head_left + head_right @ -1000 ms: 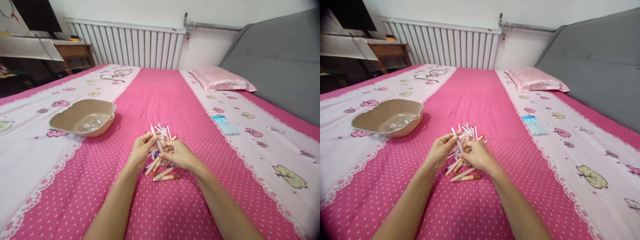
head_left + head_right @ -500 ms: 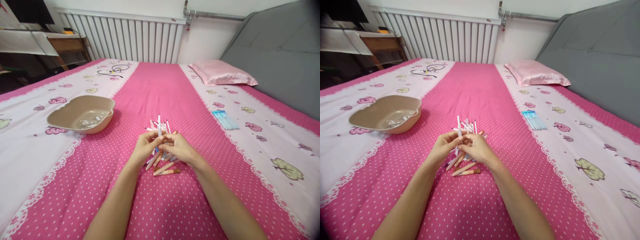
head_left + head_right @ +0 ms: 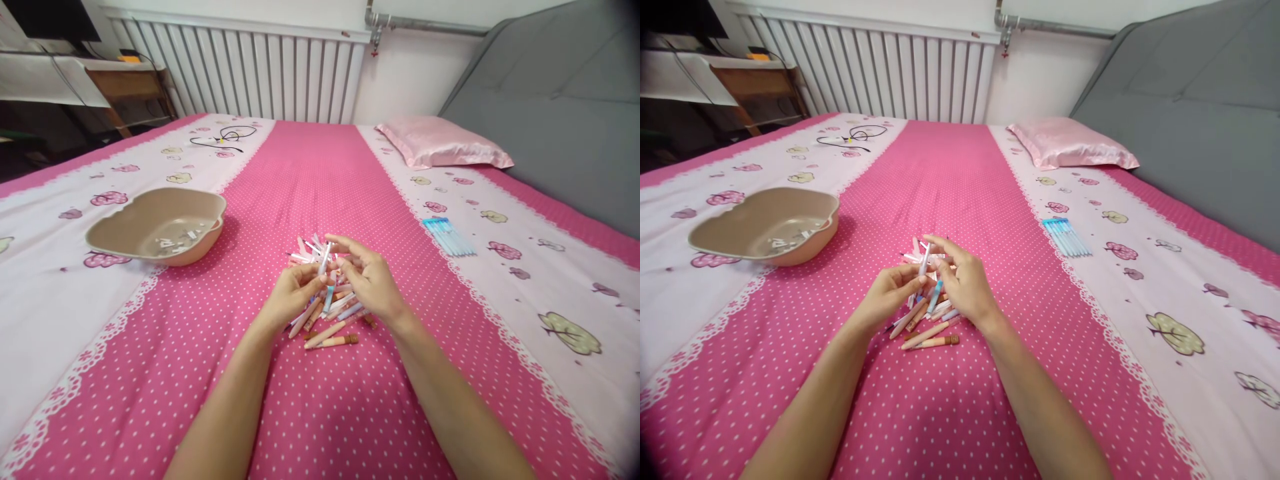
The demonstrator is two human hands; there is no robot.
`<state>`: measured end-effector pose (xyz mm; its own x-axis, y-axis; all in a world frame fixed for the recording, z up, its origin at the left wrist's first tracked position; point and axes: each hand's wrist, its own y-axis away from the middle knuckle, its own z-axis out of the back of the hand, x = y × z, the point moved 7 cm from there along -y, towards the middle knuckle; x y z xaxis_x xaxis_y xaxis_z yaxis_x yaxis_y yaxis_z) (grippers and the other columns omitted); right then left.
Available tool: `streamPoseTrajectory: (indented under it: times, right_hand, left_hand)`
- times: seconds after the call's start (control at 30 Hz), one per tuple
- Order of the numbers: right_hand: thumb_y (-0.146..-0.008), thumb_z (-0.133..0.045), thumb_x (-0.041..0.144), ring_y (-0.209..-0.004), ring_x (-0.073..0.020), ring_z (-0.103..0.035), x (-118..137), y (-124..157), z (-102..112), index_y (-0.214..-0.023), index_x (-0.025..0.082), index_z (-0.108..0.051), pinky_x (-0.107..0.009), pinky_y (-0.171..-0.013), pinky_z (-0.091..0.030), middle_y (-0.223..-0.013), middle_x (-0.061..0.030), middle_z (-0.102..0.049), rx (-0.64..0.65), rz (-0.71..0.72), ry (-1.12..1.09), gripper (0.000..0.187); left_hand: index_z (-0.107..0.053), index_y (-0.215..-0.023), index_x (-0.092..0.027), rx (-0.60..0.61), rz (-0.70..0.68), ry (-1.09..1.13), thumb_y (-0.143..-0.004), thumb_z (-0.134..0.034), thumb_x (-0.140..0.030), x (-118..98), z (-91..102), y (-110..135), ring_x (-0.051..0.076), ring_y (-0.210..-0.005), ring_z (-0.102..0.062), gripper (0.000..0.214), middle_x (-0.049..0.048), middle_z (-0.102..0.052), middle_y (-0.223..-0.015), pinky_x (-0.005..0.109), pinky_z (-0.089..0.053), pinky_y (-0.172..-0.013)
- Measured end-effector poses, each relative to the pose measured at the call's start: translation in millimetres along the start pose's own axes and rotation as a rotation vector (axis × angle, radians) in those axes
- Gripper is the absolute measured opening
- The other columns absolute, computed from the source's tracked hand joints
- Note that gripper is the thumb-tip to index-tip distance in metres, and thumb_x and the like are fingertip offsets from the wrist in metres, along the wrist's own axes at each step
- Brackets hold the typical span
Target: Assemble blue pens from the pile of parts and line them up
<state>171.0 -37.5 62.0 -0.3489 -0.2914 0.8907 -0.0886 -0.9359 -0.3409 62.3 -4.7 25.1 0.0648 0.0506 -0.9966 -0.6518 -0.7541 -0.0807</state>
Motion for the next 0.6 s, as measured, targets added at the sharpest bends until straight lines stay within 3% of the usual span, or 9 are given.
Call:
streamPoseTrajectory:
  times: [0.13, 0.2, 0.33, 0.47, 0.6]
  right_hand:
    - [-0.084, -0.045, 0.022, -0.087, -0.0156, -0.062, -4.1, 0.1, 2.0, -0.127, 0.028, -0.046, -0.032, -0.076, -0.052, -0.113, -0.0056, -0.059, -0.030, -0.039, -0.049, 0.043]
    - [-0.083, -0.049, 0.029, -0.076, -0.0157, -0.064, -12.4, 1.4, 6.3, -0.125, 0.026, -0.045, -0.031, -0.066, -0.053, -0.101, -0.0061, -0.064, -0.070, -0.130, -0.029, 0.042]
    - [-0.076, -0.058, 0.044, -0.059, -0.0183, -0.062, -31.5, 8.3, 3.0, -0.096, 0.022, -0.056, -0.029, -0.053, -0.047, -0.067, -0.0033, -0.063, 0.025, -0.352, 0.241, 0.029]
    - [-0.068, -0.066, 0.047, -0.067, -0.0228, -0.062, -38.7, 12.9, -9.4, -0.091, 0.021, -0.052, -0.029, -0.054, -0.040, -0.074, -0.0066, -0.064, 0.144, -0.384, 0.578, 0.038]
    - [-0.066, -0.067, 0.039, -0.071, -0.0254, -0.061, -44.8, 13.5, -19.3, -0.098, 0.018, -0.048, -0.029, -0.055, -0.037, -0.080, -0.0091, -0.064, 0.199, -0.389, 0.707, 0.042]
  left_hand:
    - [-0.065, -0.091, -0.012, -0.071, 0.021, 0.107, -0.070, -0.068, -0.037, -0.3, 3.5, -1.6, 0.016, -0.071, -0.062, 0.033, 0.0065, -0.068, -0.081, 0.024, -0.047, -0.064]
    - [-0.062, -0.093, -0.012, -0.127, 0.033, 0.162, -0.067, -0.070, -0.036, 2.2, 7.6, -2.7, 0.015, -0.067, -0.062, 0.036, 0.0061, -0.068, -0.077, 0.023, -0.047, -0.061]
    - [-0.052, -0.097, -0.012, -0.297, 0.072, 0.182, -0.066, -0.070, -0.034, 12.3, 21.7, -2.0, 0.012, -0.058, -0.060, 0.042, 0.0030, -0.066, -0.070, 0.022, -0.045, -0.055]
    - [-0.049, -0.092, -0.012, -0.325, 0.086, 0.153, -0.067, -0.069, -0.034, 17.0, 24.9, -2.1, 0.012, -0.057, -0.059, 0.039, 0.0028, -0.066, -0.069, 0.021, -0.044, -0.053]
    - [-0.050, -0.090, -0.012, -0.304, 0.082, 0.153, -0.066, -0.069, -0.033, 14.7, 21.8, -2.6, 0.012, -0.057, -0.060, 0.037, 0.0036, -0.066, -0.070, 0.021, -0.044, -0.053]
